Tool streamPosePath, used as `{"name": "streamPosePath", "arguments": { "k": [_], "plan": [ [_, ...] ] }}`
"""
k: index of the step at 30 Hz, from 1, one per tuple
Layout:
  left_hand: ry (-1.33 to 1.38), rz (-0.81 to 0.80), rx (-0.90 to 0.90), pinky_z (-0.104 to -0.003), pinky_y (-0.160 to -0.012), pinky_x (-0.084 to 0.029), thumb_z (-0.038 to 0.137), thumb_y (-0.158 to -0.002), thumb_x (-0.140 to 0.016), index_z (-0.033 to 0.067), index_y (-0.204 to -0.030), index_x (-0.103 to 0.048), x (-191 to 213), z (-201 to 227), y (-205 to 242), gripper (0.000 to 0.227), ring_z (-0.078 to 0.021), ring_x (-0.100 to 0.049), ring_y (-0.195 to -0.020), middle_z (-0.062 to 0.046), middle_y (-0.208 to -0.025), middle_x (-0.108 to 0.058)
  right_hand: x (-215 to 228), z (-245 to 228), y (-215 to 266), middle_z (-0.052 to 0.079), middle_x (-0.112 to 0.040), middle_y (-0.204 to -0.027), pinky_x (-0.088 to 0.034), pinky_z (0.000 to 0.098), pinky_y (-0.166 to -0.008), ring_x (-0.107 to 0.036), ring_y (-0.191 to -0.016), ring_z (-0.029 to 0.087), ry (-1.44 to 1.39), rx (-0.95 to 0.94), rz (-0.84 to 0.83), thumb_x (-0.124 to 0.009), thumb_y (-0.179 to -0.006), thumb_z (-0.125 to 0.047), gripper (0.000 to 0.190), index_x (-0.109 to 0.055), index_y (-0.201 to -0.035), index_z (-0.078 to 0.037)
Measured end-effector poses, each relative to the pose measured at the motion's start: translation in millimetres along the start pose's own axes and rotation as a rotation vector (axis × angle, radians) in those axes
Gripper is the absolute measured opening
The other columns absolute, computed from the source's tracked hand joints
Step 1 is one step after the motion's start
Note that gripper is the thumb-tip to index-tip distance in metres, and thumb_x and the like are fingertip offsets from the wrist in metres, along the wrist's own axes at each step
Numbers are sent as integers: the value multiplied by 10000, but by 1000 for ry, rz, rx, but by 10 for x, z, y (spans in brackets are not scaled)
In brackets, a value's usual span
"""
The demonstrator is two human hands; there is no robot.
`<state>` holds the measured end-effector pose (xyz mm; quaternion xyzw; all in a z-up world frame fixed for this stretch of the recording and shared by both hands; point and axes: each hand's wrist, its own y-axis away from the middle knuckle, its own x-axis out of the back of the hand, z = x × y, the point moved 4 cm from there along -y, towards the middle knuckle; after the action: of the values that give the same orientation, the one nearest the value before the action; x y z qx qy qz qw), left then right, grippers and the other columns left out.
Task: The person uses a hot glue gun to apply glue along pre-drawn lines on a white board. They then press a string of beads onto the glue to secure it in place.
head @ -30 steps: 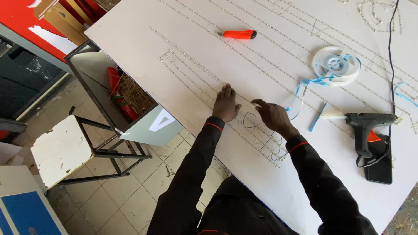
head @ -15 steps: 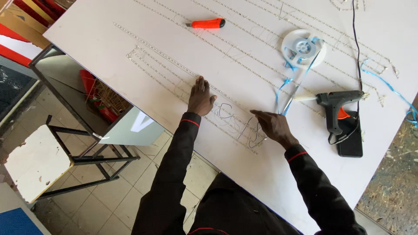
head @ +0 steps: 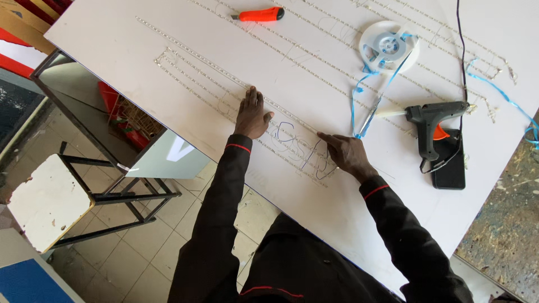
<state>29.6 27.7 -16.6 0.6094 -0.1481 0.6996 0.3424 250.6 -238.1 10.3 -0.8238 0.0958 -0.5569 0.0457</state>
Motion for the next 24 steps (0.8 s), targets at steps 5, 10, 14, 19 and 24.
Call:
{"name": "streamPosePath", "arguments": {
  "k": [5,10,14,19,24],
  "plan": [
    [-10,9,-1,-545,-1452,-222,555,-1197,-493,-28,-1790,-315,-22,6,-15,850,-430,-201,-1773,-285,-1896,-178,-77,46,4,71,-829,-924,-661,576,-742,-808,-830,407,21,-22,-20,-640,-1061,-134,461,-771,-1455,-336],
    [-134,76,63,-557,-1429,-246,567,-1213,-443,4,-1768,-378,32,455,210,793,-444,-282,-1741,-309,-1844,-288,-39,-14,10,58,-829,-918,-664,567,-732,-804,-805,404,48,-27,-29,-641,-1055,-146,435,-788,-1416,-339],
    [-108,116,-24,-589,-1397,-278,478,-1205,-505,1,-1712,-471,-20,1072,643,696,-503,-361,-1691,-389,-1771,-360,-55,-11,11,85,-812,-911,-642,609,-710,-796,-819,438,11,-47,-37,-638,-1043,-143,445,-780,-1423,-328],
    [-46,181,-177,-619,-1361,-335,411,-1195,-538,55,-1668,-563,-222,1428,933,592,-524,-434,-1642,-399,-1706,-435,-34,-38,28,68,-810,-905,-642,574,-691,-799,-805,418,-2,-60,-3,-630,-1052,-138,454,-795,-1419,-346],
    [52,345,-291,-578,-1296,-427,299,-1174,-635,24,-1621,-607,-379,1497,983,525,-502,-495,-1568,-302,-1637,-475,57,-109,16,87,-831,-914,-634,565,-660,-802,-777,427,-32,-88,-4,-622,-1083,-130,384,-823,-1379,-270]
  ]
}}
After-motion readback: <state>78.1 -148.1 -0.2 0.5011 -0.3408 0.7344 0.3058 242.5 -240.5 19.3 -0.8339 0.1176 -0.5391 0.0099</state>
